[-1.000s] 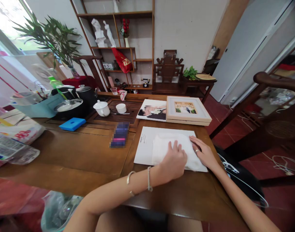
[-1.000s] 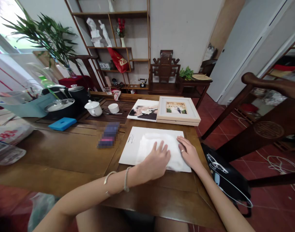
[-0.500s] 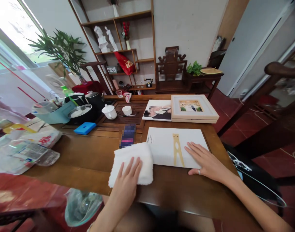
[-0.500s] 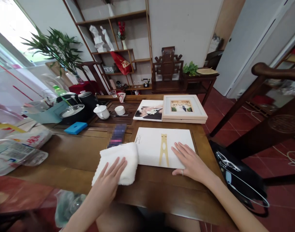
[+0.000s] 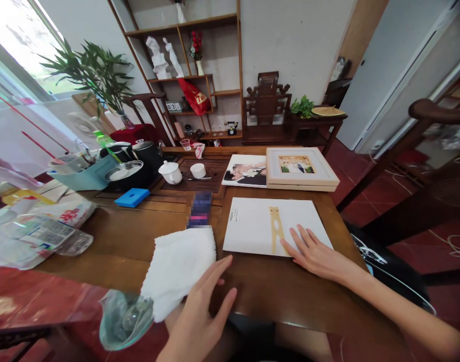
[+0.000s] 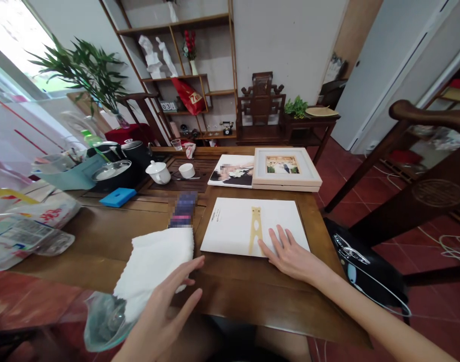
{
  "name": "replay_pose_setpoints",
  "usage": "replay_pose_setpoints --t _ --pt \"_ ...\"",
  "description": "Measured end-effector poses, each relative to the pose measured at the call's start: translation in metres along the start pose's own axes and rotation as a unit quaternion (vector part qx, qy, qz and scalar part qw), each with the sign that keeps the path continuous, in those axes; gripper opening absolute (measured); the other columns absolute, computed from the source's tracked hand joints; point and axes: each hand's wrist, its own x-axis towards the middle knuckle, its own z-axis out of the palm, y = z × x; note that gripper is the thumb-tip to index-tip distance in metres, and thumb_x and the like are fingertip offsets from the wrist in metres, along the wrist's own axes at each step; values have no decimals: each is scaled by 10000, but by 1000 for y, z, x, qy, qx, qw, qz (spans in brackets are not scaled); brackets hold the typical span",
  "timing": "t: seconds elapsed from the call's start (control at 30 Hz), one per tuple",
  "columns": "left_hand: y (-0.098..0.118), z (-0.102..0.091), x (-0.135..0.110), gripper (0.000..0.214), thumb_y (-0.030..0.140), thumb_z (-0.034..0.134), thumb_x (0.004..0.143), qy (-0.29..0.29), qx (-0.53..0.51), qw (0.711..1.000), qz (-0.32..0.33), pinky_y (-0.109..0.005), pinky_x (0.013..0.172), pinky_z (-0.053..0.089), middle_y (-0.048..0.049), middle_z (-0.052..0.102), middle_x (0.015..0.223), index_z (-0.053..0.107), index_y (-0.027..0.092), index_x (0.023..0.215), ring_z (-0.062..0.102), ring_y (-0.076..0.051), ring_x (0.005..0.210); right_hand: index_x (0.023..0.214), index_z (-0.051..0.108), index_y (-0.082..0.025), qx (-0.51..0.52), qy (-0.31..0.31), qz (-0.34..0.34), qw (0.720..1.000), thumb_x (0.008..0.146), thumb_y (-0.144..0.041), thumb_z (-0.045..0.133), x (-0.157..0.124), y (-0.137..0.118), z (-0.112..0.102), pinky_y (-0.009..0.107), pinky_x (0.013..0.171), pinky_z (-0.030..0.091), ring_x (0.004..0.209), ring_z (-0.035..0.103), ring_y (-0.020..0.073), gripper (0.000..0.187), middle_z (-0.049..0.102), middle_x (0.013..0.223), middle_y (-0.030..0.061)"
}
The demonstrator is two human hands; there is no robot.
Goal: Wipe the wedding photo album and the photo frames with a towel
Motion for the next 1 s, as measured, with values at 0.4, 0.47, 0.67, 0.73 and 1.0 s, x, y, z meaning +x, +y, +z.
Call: replay_pose_setpoints --t 0.4,0.47,0.67,0.73,1.0 --pt "35 69 96 236 176 706 829 81 -659 687 -295 -460 850 605 -42 682 878 517 162 969 738 -215 738 1429 497 -216 -24 10 -20 999 970 -198 485 10 10 -33 606 971 506 1262 569 396 459 626 1332 196" --pt "40 70 101 241 79 698 787 125 -647 692 -296 -466 817 621 1 665 778 511 161 916 713 -179 641 1435 489 -250 -19 13 -1 1000 965 -224 510 10 7 -33 574 1006 502 1278 562 370 471 616 1356 163" --pt "59 51 96 203 111 710 776 155 -602 742 -252 -463 769 642 -16 681 851 531 155 862 694 -159 659 1471 431 -312 11 45 31 998 973 -169 462 15 -4 -45 508 1060 496 1335 516 322 519 571 1428 88" --pt "67 40 95 199 203 737 790 148 -571 778 -216 -454 816 631 -32 682 887 565 150 874 702 -176 748 1485 410 -301 32 66 34 997 974 -110 392 19 -6 -50 498 1079 485 1353 497 304 545 549 1450 73" --pt "37 60 71 707 410 711 828 136 -444 882 -87 -419 1119 420 -105 402 1532 371 290 1437 335 -281 1446 1435 444 -293 184 193 223 938 925 -311 555 46 -9 -81 426 888 615 1047 714 306 522 683 1272 75"
